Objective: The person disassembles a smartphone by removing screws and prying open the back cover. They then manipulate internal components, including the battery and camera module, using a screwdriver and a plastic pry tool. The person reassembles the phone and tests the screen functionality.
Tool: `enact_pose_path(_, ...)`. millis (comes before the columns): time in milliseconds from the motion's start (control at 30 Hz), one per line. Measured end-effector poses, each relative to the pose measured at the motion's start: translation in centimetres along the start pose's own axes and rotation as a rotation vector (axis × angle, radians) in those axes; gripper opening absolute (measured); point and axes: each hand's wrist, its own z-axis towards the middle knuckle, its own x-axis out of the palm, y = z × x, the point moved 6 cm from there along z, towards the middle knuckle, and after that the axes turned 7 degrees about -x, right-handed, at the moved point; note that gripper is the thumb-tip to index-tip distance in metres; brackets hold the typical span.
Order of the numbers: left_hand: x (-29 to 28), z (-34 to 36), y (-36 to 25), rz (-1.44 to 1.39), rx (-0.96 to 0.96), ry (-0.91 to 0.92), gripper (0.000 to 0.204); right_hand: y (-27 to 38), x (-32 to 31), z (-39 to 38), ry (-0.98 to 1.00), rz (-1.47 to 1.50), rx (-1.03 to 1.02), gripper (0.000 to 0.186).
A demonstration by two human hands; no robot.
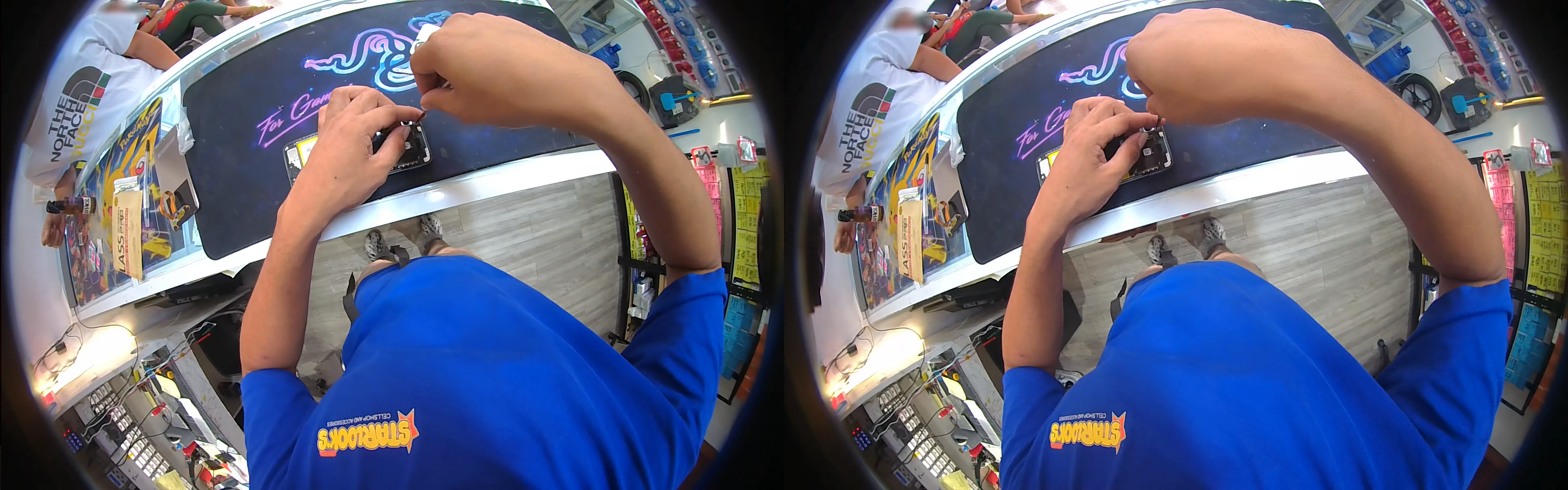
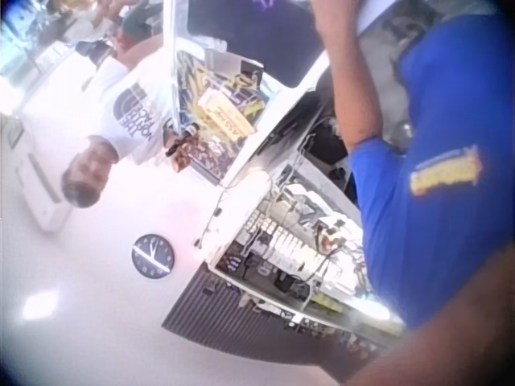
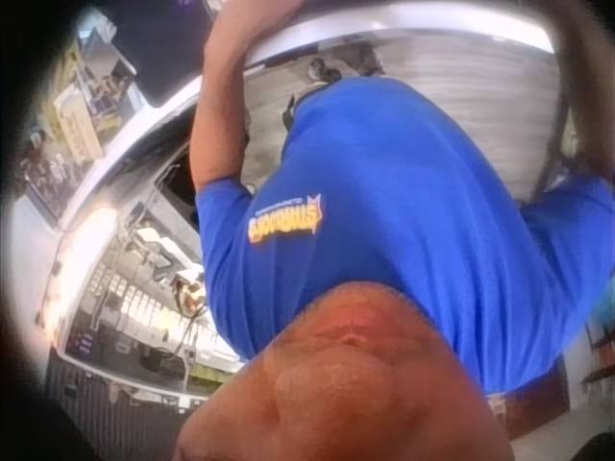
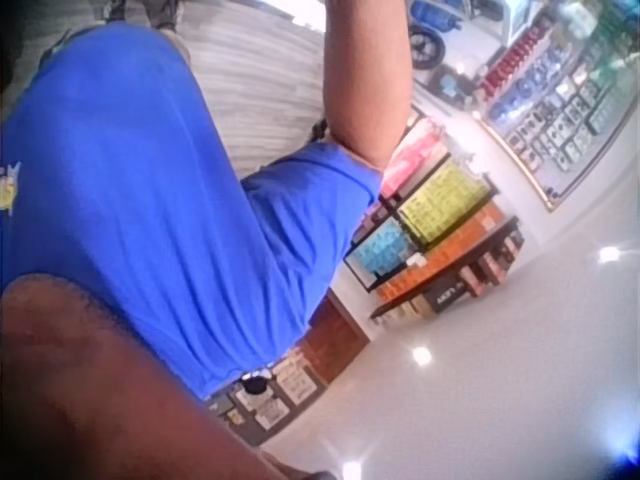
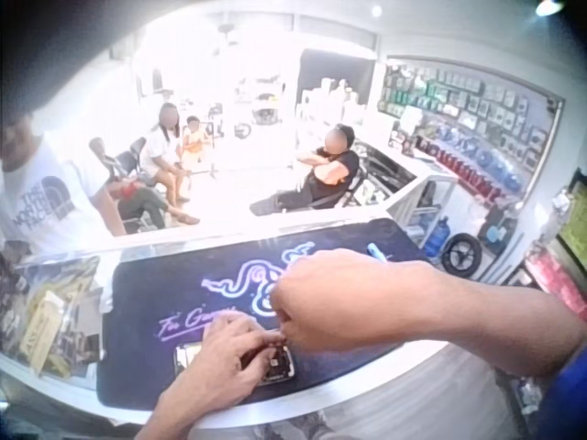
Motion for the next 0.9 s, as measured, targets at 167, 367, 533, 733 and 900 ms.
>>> enact_pose_path(167,-0.4,-0.2,-0.6,0.089,0.019,-0.062,0.025,-0.5,0.1,-0.4,-0.006,0.05,0.012,0.017)
enact_pose_path(367,-0.8,-0.7,-0.5,0.128,-0.049,-0.122,0.026,0.5,-2.7,-2.4,0.074,0.264,0.058,0.031)
enact_pose_path(533,-0.8,-0.5,-0.7,0.057,-0.063,-0.166,0.024,0.4,-3.1,-3.1,0.06,0.307,0.101,0.032)
enact_pose_path(733,-0.9,-0.1,-0.9,0.025,-0.058,-0.194,0.017,-0.4,-3.5,-3.2,0.066,0.383,0.057,0.03)
enact_pose_path(900,-1.0,-0.2,-1.4,0.073,0.013,-0.233,0.012,1.1,-3.4,-3.9,-0.041,0.257,-0.015,0.027)
